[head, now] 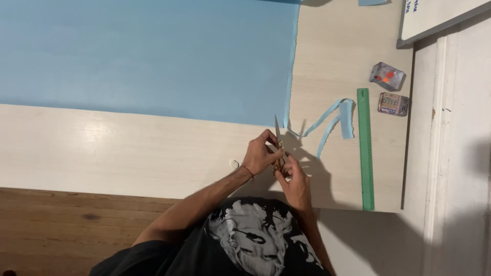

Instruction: Cutting a strip of leather and marking measurements with a ruler and chalk

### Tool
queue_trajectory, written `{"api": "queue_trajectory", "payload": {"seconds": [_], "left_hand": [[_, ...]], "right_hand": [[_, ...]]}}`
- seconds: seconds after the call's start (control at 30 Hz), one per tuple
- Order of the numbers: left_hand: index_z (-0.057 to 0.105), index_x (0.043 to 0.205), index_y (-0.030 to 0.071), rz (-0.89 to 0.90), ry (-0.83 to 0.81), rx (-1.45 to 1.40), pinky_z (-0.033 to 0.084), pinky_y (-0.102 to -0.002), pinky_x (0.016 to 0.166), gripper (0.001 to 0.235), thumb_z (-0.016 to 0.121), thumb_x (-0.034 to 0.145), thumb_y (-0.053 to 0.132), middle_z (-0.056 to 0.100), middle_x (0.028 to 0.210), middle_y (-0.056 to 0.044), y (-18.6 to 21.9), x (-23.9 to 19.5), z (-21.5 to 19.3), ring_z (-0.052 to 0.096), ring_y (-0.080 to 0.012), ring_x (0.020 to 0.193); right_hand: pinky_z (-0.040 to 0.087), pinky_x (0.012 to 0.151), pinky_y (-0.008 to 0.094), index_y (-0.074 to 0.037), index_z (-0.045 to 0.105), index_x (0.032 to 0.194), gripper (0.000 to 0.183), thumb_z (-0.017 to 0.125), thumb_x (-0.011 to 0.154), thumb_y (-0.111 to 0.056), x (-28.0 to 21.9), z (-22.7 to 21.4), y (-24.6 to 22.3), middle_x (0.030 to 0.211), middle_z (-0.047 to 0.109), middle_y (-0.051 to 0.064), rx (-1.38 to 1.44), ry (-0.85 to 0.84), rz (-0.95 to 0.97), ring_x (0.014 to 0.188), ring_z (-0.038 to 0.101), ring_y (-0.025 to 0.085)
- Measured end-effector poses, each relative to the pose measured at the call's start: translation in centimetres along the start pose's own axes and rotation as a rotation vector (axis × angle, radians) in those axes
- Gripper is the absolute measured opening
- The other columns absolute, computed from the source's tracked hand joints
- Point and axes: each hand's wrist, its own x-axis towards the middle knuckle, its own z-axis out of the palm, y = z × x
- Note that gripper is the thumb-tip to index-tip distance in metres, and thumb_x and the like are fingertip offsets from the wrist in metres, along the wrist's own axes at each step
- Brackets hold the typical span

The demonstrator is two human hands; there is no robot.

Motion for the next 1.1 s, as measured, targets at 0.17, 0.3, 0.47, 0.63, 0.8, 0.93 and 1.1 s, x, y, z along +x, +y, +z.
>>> {"api": "queue_trajectory", "payload": {"seconds": [0.17,0.3,0.47,0.63,0.8,0.93,1.1], "left_hand": [[0.075,0.117,0.013,0.062,-0.173,0.071,0.071,-0.045,0.073,0.02,0.087,0.103,0.021,0.085,0.107,-0.013,0.3,0.9,0.3,0.088,-0.0346,0.091],[0.074,0.122,0.02,0.342,-0.104,0.572,0.071,-0.054,0.089,0.019,0.08,0.105,0.024,0.08,0.112,-0.009,-3.4,5.1,-0.5,0.082,-0.0369,0.11],[0.069,0.108,0.021,0.776,0.126,0.966,0.058,-0.04,0.088,0.027,0.091,0.095,0.028,0.068,0.113,0.0,-5.3,9.2,-2.1,0.068,-0.0258,0.108],[0.067,0.094,0.018,0.988,0.226,0.954,0.054,-0.039,0.08,0.017,0.077,0.106,0.023,0.065,0.099,-0.003,-5.7,10.0,-2.3,0.068,-0.0261,0.098],[0.07,0.092,0.017,1.086,0.271,0.843,0.053,-0.037,0.075,0.018,0.074,0.109,0.018,0.068,0.1,-0.003,-4.6,9.5,-2.7,0.067,-0.0266,0.09],[0.071,0.091,0.016,1.111,0.284,0.798,0.053,-0.037,0.075,0.021,0.074,0.112,0.017,0.069,0.101,-0.003,-2.8,8.9,-3.0,0.068,-0.0265,0.089],[0.076,0.098,0.017,1.12,0.292,0.795,0.054,-0.038,0.078,0.018,0.072,0.115,0.019,0.072,0.105,-0.003,-2.7,8.8,-3.0,0.07,-0.0257,0.095]], "right_hand": [[0.067,0.047,0.04,0.016,0.053,0.148,0.055,0.078,0.111,-0.015,0.5,-2.5,-3.5,0.102,0.083,0.028,0.724,-0.212,0.298,0.066,0.082,0.03],[0.067,0.044,0.043,-0.003,0.057,0.137,0.033,0.061,0.12,-0.031,-0.4,-2.8,-0.5,0.082,0.082,0.028,1.165,-0.51,0.402,0.057,0.082,0.03],[0.048,0.054,0.031,-0.008,0.044,0.13,0.071,0.019,0.121,-0.074,-0.5,2.6,8.4,0.056,0.055,0.01,1.052,-0.635,0.227,0.052,0.057,0.022],[0.032,0.054,0.026,-0.015,0.042,0.129,0.08,0.012,0.117,-0.088,0.1,3.1,9.0,0.057,0.048,0.003,0.952,-0.671,0.267,0.05,0.038,0.014],[0.03,0.044,0.02,-0.014,0.045,0.126,0.074,0.011,0.121,-0.079,2.6,1.2,4.1,0.055,0.053,0.001,0.684,-0.677,0.221,0.04,0.045,0.011],[0.028,0.038,0.02,-0.016,0.043,0.124,0.068,0.016,0.123,-0.079,4.6,2.6,4.4,0.056,0.049,0.001,0.723,-0.625,0.225,0.038,0.038,0.009],[0.029,0.041,0.018,-0.018,0.04,0.125,0.064,0.021,0.123,-0.079,6.7,1.9,3.5,0.058,0.046,0.0,0.734,-0.626,0.27,0.044,0.034,0.007]]}}
